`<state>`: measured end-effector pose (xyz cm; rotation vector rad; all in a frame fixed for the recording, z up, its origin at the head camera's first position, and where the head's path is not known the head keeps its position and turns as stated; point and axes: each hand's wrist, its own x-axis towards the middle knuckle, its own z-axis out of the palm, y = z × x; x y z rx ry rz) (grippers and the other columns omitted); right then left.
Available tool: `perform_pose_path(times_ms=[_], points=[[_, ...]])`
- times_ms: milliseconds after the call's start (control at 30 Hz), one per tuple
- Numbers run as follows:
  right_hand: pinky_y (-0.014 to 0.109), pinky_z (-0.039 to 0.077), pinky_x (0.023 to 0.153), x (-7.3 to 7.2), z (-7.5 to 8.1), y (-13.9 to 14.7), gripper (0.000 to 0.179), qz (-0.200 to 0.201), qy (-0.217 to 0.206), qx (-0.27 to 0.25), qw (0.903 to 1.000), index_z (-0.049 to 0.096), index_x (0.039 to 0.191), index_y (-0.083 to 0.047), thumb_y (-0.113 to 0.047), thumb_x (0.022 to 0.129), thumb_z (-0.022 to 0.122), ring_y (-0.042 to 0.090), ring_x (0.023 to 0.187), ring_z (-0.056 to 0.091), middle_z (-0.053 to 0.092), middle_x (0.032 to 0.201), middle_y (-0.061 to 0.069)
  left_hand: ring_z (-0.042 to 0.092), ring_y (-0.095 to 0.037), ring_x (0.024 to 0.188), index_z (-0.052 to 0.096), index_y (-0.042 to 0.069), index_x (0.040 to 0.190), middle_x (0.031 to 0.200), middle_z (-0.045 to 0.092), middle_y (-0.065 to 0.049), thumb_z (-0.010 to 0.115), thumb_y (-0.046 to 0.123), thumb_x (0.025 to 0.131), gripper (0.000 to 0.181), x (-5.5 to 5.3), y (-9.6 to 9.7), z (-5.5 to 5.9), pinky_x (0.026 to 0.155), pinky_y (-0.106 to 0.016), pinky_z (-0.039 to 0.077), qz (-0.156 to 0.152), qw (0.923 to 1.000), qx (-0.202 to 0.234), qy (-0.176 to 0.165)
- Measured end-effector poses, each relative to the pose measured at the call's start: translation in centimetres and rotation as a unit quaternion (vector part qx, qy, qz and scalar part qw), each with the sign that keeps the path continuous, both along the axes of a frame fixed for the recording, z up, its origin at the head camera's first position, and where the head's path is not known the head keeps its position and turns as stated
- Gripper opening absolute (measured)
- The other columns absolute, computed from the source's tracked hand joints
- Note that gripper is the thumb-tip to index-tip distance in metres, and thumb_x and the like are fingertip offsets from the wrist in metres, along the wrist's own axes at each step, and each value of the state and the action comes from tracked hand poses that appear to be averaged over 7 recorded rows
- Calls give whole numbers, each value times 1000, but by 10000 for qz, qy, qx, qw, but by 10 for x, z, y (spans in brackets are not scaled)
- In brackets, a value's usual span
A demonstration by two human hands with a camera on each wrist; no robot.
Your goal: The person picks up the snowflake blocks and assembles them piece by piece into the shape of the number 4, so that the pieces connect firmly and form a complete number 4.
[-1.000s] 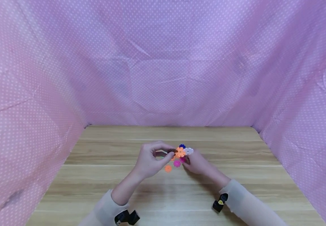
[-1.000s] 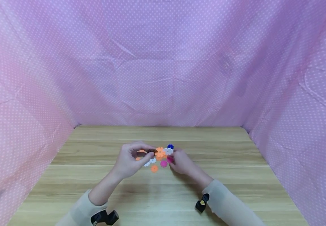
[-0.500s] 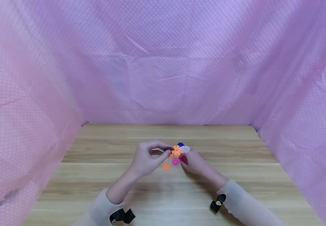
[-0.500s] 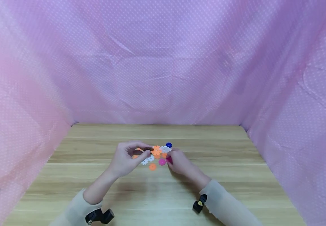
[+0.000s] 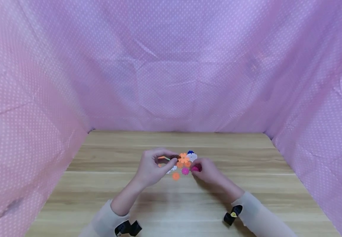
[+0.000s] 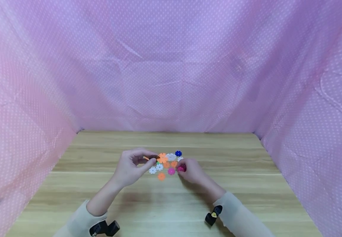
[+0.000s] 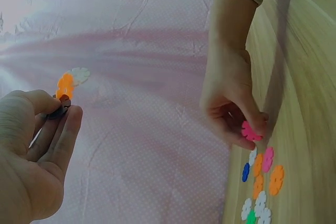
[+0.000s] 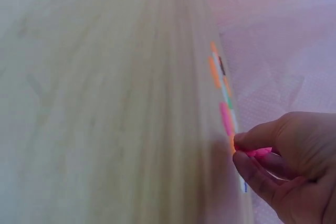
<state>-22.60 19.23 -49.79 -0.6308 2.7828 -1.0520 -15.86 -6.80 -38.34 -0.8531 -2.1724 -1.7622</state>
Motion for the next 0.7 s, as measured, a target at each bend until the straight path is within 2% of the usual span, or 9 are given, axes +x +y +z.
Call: perform_pose_path(times_ms=[100, 200, 333, 567, 700], points=[[20, 56, 64, 2, 7, 5, 10, -198, -328, -243, 9990, 80, 105, -12, -9, 96, 78, 10, 78, 60, 70, 88, -4, 80, -16, 91, 81, 3, 104, 103, 82, -13, 79, -1, 93, 12, 0, 0, -2, 82, -31, 70, 9, 10000, 47, -24], [20, 59, 69, 4, 16, 11, 13, -232, -380, -494, 9978, 78, 110, -7, -8, 97, 77, 11, 81, 64, 73, 91, 0, 80, -15, 90, 81, 2, 104, 103, 82, -14, 78, -3, 93, 12, 0, 0, -6, 80, -32, 70, 4, 9999, 118, -32], [19, 62, 73, 6, 27, 14, 12, -138, -164, -906, 9957, 76, 105, 1, -4, 95, 77, 10, 81, 67, 76, 91, 7, 80, -14, 89, 80, 2, 102, 102, 82, -14, 78, -1, 94, 9, -2, -1, -8, 81, -32, 70, -16, 9998, 176, -70], [20, 63, 71, 13, 45, 13, 9, -475, 285, -1442, 9880, 80, 103, -5, -7, 94, 80, 7, 80, 70, 79, 93, 7, 81, -34, 86, 80, 0, 102, 101, 82, -17, 78, -2, 94, 8, -6, -2, -9, 80, -32, 70, 40, 9993, 282, -257], [20, 66, 75, 18, 55, 10, 8, -639, 474, -1918, 9782, 80, 103, -6, -9, 95, 80, 10, 83, 74, 81, 97, 10, 81, -34, 84, 80, 0, 102, 99, 82, -16, 78, -1, 94, 9, -10, -1, -9, 78, -32, 70, 93, 9993, 271, -220]])
